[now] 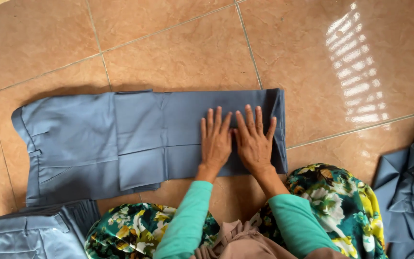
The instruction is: The person sits on a tiled floor and folds several pairs of gray trousers by hand. Each pair is laid flat, legs aligned, then folded in half and again into a compact rectangle before being stacked with the others.
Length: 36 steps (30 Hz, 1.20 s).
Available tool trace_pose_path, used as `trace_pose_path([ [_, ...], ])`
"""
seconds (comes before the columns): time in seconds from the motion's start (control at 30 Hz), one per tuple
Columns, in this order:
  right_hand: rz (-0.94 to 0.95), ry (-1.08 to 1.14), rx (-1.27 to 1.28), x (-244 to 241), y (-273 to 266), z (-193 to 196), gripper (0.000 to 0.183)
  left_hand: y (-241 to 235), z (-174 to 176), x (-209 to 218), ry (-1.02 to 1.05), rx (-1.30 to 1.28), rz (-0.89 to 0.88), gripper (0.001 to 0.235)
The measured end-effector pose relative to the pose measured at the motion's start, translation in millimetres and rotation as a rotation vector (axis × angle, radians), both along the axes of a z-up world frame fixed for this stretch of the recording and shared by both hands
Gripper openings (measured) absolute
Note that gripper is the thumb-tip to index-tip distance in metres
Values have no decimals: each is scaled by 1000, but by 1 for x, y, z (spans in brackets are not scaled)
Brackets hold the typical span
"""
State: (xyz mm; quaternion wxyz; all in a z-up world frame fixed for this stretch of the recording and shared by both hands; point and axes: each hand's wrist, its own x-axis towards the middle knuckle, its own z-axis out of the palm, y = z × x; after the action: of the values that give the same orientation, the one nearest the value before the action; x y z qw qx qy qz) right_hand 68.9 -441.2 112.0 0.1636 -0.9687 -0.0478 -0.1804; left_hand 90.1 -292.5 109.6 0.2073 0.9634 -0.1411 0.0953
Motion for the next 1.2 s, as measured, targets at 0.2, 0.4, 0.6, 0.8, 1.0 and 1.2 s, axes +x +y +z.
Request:
trace_pose_path([
  [0.2,-205,119,-132,2,-40,-16,53,50,-25,13,40,217,4,55],
  [0.4,-311,154,-58,8,-43,-11,60,123,-36,27,-44,445,378,56],
  [0.6,137,103,-91,22,10,-24,53,31,-35,40,29,273,50,57],
  [0.8,68,95,-192,44,-45,-29,54,67,-37,73,87,302,134,54],
  [1.0,14,-67,169,39,-78,-25,51,106,-30,49,66,293,302,57],
  [1.2,-362,327,107,-4,-95,-13,84,82,-32,-7,16,20,349,58],
])
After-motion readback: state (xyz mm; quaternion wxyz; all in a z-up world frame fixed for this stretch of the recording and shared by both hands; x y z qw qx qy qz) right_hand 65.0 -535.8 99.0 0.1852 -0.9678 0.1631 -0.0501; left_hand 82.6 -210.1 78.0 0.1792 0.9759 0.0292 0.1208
